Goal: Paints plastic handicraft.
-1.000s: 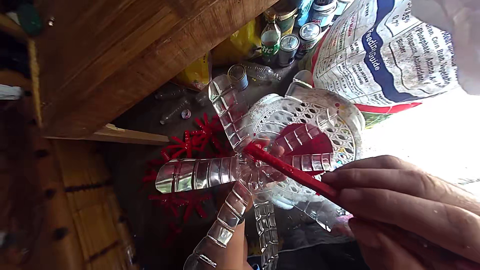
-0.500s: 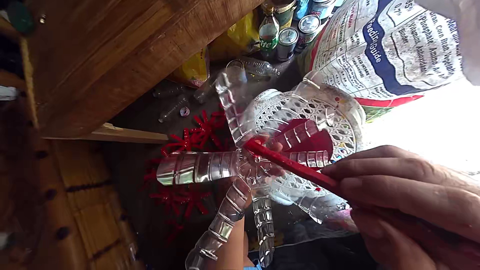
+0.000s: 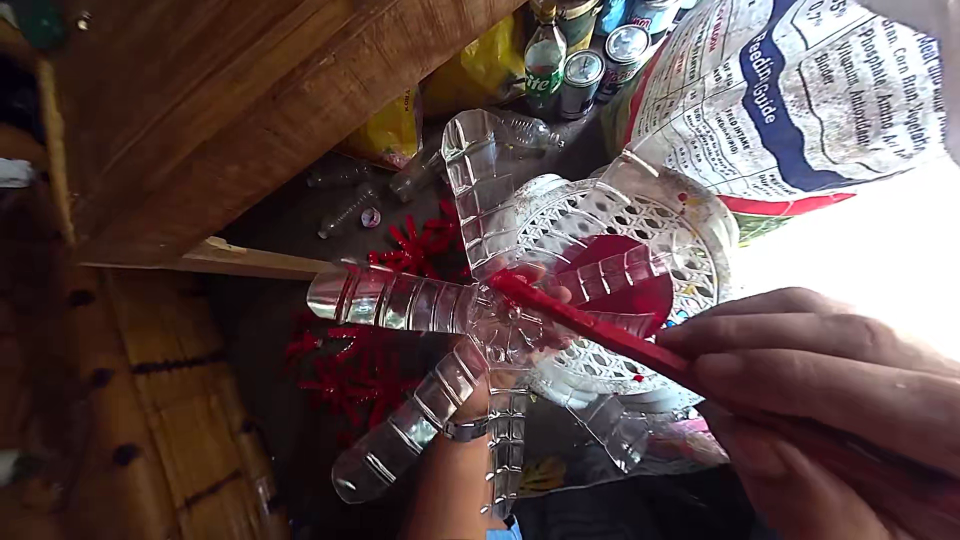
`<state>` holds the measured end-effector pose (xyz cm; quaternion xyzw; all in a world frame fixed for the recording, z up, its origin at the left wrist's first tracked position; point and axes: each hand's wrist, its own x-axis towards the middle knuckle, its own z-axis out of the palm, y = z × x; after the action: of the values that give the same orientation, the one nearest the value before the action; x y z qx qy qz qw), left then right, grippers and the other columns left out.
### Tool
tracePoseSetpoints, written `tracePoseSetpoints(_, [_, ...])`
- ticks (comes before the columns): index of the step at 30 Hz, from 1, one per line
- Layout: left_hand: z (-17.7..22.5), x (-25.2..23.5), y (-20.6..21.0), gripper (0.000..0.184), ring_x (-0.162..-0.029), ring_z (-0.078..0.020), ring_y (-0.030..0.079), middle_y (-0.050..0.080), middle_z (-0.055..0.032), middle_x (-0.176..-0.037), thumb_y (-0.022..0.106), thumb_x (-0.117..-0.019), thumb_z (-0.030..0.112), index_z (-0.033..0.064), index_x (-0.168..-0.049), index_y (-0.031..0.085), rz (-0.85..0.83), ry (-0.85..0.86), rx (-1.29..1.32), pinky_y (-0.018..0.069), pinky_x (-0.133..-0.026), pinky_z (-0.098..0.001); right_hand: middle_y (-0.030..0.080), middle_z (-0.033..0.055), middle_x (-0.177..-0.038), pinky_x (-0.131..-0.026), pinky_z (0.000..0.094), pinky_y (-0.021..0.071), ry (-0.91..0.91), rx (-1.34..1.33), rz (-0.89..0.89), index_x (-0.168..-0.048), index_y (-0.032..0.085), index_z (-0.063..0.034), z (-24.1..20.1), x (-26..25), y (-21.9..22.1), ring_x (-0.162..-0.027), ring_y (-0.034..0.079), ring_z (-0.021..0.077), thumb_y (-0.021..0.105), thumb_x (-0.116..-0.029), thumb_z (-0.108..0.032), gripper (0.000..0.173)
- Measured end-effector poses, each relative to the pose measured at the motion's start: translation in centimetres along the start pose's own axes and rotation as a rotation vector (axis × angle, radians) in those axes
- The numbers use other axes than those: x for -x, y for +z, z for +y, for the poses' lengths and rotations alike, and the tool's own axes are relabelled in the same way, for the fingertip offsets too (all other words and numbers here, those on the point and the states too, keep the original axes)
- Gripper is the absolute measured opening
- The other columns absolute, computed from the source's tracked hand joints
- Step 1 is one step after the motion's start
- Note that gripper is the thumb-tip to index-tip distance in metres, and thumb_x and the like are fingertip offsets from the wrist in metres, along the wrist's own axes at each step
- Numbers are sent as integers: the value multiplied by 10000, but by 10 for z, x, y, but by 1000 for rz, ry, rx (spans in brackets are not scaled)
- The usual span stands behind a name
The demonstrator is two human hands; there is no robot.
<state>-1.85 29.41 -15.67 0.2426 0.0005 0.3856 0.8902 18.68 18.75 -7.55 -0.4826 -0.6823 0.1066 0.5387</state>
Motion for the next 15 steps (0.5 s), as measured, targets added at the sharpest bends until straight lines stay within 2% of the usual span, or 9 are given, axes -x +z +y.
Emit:
tracePoseSetpoints(3, [0, 1, 1, 606, -1273, -265, 612, 606, -140, -1410, 710, -905, 380, 96, -1422, 571, -3, 7, 47, 528, -1024, -382, 723, 59, -1044, -871, 278, 566, -13, -8, -12, -1057, 662, -88, 0, 0, -1, -1016, 685, 149, 586, -1015, -281, 212])
tracePoseSetpoints(8, [3, 3, -2, 629, -1310, -288, 579, 552, -152, -1463, 715, -912, 350, 89, -1453, 530, -12, 11, 55, 508, -1056, -390, 722, 59, -1105, -903, 280, 573, -14, -8, 4, -1116, 661, -91, -1, -1, 4, -1063, 686, 155, 585, -1018, -260, 210])
tracePoseSetpoints(12, [4, 1, 1, 597, -1294, -291, 588, 553, -144, -1464, 693, -922, 366, 106, -1439, 547, -17, 51, 6, 521, -1031, -403, 713, 63, -1068, -887, 273, 556, -27, -25, -34, -1069, 659, -85, -4, -2, 3, -1041, 674, 151, 577, -1020, -276, 214])
tracePoseSetpoints(14, [4, 2, 4, 549, -1231, -269, 633, 602, -126, -1407, 686, -929, 379, 117, -1400, 585, -7, 27, 29, 557, -978, -391, 712, 62, -1070, -887, 274, 555, -32, -29, -33, -1057, 655, -81, -5, -3, 1, -1039, 674, 146, 576, -1020, -274, 211])
tracePoseSetpoints(15, [3, 4, 5, 517, -1214, -250, 651, 644, -116, -1358, 682, -932, 382, 108, -1367, 620, -4, 16, 47, 557, -984, -388, 711, 64, -1080, -894, 274, 555, -35, -26, -31, -1067, 657, -78, -6, -4, 1, -1047, 673, 147, 580, -1019, -265, 208])
